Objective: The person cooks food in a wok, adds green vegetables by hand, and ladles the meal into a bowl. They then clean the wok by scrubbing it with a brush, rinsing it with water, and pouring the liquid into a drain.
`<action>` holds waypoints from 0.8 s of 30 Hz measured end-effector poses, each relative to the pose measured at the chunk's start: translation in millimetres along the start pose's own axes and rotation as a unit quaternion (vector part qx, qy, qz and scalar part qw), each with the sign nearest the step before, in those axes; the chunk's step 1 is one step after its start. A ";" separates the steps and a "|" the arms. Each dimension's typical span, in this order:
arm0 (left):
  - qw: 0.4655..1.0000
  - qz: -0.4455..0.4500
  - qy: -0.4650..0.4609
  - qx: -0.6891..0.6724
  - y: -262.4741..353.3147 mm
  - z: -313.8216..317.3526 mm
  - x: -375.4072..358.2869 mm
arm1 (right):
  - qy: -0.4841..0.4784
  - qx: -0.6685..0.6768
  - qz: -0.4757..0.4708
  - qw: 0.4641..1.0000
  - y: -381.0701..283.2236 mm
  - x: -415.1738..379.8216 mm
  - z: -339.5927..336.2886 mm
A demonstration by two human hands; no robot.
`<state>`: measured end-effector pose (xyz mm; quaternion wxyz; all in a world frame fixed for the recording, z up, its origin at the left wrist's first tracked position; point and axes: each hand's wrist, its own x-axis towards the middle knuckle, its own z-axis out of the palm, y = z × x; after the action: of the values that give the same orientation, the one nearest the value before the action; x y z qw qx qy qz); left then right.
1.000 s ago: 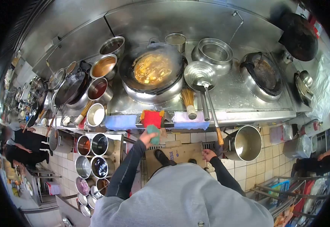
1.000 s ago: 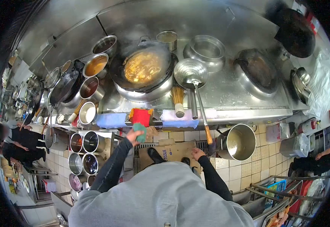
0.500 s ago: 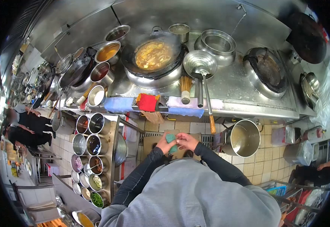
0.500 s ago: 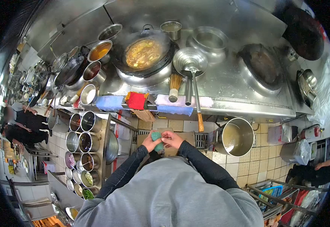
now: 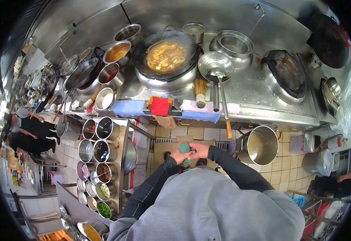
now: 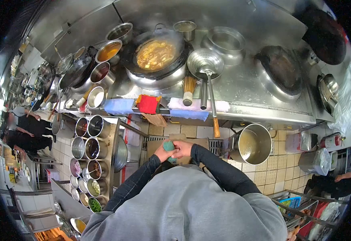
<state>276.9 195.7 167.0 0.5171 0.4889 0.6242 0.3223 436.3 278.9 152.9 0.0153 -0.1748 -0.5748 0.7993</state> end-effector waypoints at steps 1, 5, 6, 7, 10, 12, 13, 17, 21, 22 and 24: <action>0.999 -0.027 0.008 0.023 0.0 -2.3 1.3 | -0.003 -0.074 -0.036 0.997 -14.8 1.3 2.3; 0.972 -0.028 -0.007 -0.234 -7.6 -19.3 1.1 | 0.164 -0.442 -0.034 0.881 -105.6 6.0 12.4; 0.972 -0.032 -0.009 -0.234 -6.0 -25.2 -1.8 | 0.225 -0.392 -0.052 0.890 -127.5 7.8 13.7; 0.957 -0.034 0.021 -0.289 -5.3 -32.8 -2.9 | 0.287 -0.340 -0.070 0.893 -143.2 12.2 11.5; 0.922 -0.068 0.060 -0.376 -7.8 -61.5 -4.8 | 0.271 -0.269 -0.086 0.920 -142.4 27.5 -9.4; 0.899 -0.089 0.088 -0.420 -28.8 -84.7 4.0 | 0.268 -0.286 -0.080 0.917 -104.9 46.4 -27.9; 0.895 -0.079 0.098 -0.429 -32.2 -95.1 7.4 | 0.263 -0.242 -0.029 0.934 -79.1 58.3 -35.2; 0.855 -0.099 0.099 -0.500 -39.4 -136.5 23.6 | 0.306 -0.240 0.187 0.902 53.3 72.6 -54.6; 0.879 -0.113 0.041 -0.461 -67.9 -172.1 41.7 | 0.163 -0.496 0.417 0.744 296.0 -2.4 -88.0; 0.903 -0.111 0.008 -0.415 -75.5 -180.4 45.3 | 0.304 -0.061 0.546 0.778 201.4 -13.8 -43.5; 0.935 -0.087 -0.027 -0.342 -79.7 -196.5 50.0 | 0.471 0.273 0.423 0.724 178.0 -53.5 -31.7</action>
<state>66.6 238.2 128.7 0.6956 0.2350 0.5021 0.4570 527.4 235.5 -6.4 -0.0090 -0.7422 -0.1166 0.6599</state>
